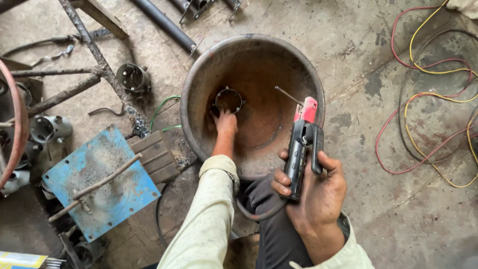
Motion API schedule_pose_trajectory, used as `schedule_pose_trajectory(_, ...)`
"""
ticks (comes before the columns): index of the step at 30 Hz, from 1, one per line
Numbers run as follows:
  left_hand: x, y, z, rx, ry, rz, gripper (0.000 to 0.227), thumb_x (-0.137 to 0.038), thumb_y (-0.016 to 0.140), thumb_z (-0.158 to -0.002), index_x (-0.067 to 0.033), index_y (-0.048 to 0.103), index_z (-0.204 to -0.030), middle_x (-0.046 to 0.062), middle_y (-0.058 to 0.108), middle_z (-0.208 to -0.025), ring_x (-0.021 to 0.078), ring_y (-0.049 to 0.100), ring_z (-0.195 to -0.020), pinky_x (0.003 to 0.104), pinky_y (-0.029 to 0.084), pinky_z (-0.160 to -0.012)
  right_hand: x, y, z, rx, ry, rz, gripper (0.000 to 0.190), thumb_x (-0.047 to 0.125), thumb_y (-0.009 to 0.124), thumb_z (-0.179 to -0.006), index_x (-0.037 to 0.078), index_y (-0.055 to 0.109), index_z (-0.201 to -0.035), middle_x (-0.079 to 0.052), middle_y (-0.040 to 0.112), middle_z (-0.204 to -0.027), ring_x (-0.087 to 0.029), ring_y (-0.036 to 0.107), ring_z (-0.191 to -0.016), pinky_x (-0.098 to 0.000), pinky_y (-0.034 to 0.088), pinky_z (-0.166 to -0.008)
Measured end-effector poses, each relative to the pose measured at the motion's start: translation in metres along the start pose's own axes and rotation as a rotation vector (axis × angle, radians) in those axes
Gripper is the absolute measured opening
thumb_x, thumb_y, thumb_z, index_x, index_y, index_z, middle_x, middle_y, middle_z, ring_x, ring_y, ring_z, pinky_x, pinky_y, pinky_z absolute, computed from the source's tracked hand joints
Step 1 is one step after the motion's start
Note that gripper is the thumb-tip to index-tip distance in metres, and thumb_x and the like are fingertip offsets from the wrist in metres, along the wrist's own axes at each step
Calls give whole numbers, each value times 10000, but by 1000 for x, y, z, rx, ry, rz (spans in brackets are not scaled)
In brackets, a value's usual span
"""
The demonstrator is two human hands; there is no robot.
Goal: The person welds small metal cylinders together on a metal base plate using a stick welder. The person holds a cylinder in place by hand, applies the welding rod to the joints multiple times, and moves finished cylinders into a metal basin.
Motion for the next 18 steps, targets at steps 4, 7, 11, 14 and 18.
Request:
schedule_pose_trajectory(4, 9, -26, -5, -213, 47, 361, 429, -214, 782, -781, -111, 718, -1193, 145, 700, -1226, 331, 654, -1190, 540, 409, -1137, 5, 1, -5, -30, -41, 55, 451, 434, 502, -954, 76, 547, -1224, -131, 580, -1029, -220, 514, -709, -323, 428, -580)
schedule_pose_trajectory(7, 11, -57, 12, -406, 64, 787, 458, -275, 827, -747, -70, 644, -1113, 183, 707, -1079, 351, 685, -1046, 430, 543, -940, 2, -2, -1, -31, -43, 61, 428, 433, 510, -948, 78, 549, -1184, -129, 587, -1008, -228, 517, -703, -329, 430, -574)
schedule_pose_trajectory(11, 6, -113, 51, -544, 35, 1049, 514, -281, 816, -764, -37, 527, -1113, 173, 673, -1000, 317, 672, -933, 430, 539, -870, -1, -6, -5, 45, -100, 50, 385, 433, 531, -937, 96, 541, -1123, -130, 590, -962, -238, 521, -683, -340, 433, -564)
schedule_pose_trajectory(14, 15, -155, 97, -656, 129, 1270, 347, -164, 712, -884, -45, 532, -1155, 148, 648, -1078, 276, 636, -995, 415, 529, -901, -5, -16, -14, 1, -77, 15, 418, 441, 533, -920, 54, 540, -1077, -126, 600, -936, -250, 546, -684, -345, 435, -558)
schedule_pose_trajectory(18, 52, -229, 204, -474, 605, 2182, 514, 13, 578, -882, -42, 481, -1384, 127, 617, -1132, 204, 609, -965, 325, 544, -858, -13, -17, -27, 79, -115, 46, 398, 438, 545, -901, 58, 543, -1019, -113, 590, -882, -249, 540, -653, -357, 442, -556)
Point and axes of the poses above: each hand's wrist, its own z-axis away from the middle knuckle, its own y-axis out of the palm, x = y × z, the point moved 3 cm from there along -z, towards the middle knuckle
